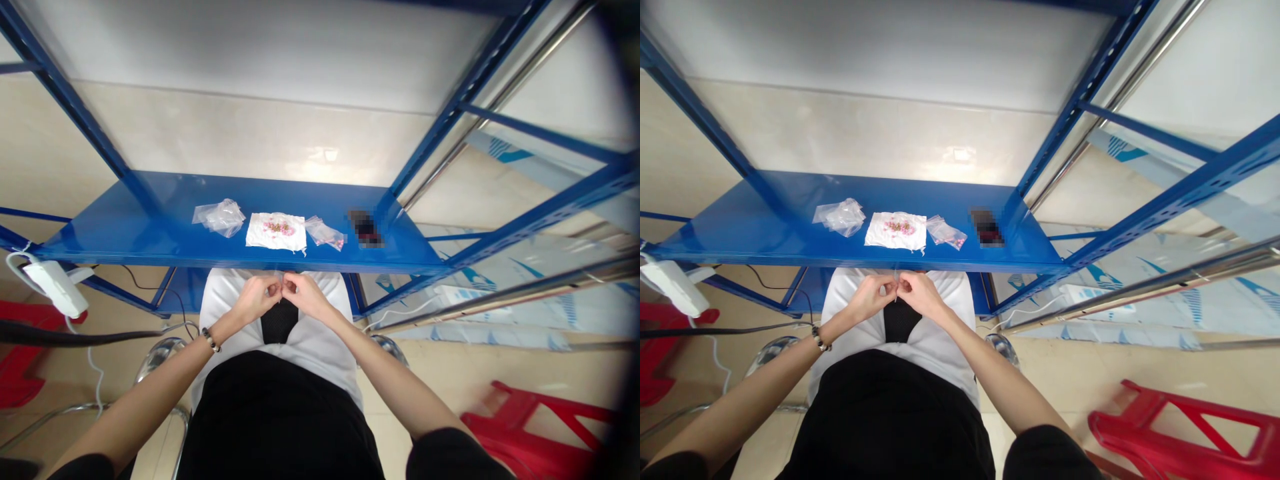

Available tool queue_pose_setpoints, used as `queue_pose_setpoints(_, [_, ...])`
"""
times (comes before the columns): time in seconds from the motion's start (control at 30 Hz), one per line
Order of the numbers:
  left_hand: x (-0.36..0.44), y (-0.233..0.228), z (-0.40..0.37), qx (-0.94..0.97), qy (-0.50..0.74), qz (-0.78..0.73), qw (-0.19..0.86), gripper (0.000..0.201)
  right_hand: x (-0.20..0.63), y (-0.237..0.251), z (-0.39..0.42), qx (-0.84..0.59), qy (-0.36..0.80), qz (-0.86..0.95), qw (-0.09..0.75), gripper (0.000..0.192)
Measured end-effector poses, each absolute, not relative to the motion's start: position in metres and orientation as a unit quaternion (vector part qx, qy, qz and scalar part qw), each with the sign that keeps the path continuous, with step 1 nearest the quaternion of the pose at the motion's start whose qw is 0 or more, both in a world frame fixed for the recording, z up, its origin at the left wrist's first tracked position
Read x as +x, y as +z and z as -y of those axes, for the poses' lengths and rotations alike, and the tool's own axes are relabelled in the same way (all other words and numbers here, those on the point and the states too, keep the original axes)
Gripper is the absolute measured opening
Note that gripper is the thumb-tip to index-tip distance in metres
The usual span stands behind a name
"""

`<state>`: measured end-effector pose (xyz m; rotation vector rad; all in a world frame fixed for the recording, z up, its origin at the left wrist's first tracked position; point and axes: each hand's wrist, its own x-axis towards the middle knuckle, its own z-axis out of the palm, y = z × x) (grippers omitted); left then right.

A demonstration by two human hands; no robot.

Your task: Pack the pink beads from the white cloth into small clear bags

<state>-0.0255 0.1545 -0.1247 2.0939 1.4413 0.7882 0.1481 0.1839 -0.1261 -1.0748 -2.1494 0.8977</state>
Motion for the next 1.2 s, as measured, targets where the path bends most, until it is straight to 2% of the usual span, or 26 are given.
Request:
queue_pose_setpoints(0.27, [-0.027, -0.123, -0.154, 0.733, 0.288, -0.596, 0.154, 0.012, 0.146, -0.131, -0.182, -0.458, 0.256, 0.801, 0.289, 0.012])
queue_pose_setpoints(0.47, [-0.024, -0.122, -0.15, 0.767, 0.263, -0.581, 0.067, 0.013, 0.146, -0.132, -0.182, -0.497, 0.223, 0.788, 0.287, 0.014])
queue_pose_setpoints(0.63, [-0.023, -0.122, -0.147, 0.755, 0.265, -0.597, 0.059, 0.014, 0.145, -0.129, -0.177, -0.525, 0.187, 0.78, 0.285, 0.015])
queue_pose_setpoints(0.77, [-0.02, -0.126, -0.143, 0.776, 0.26, -0.572, 0.058, 0.013, 0.145, -0.128, -0.175, -0.499, 0.224, 0.784, 0.293, 0.005])
queue_pose_setpoints(0.93, [-0.018, -0.127, -0.139, 0.781, 0.253, -0.568, 0.061, 0.015, 0.147, -0.128, -0.178, -0.43, 0.309, 0.798, 0.289, 0.007])
queue_pose_setpoints(1.2, [-0.021, -0.124, -0.142, 0.749, 0.259, -0.607, 0.062, 0.018, 0.15, -0.131, -0.18, -0.468, 0.28, 0.783, 0.299, 0.011])
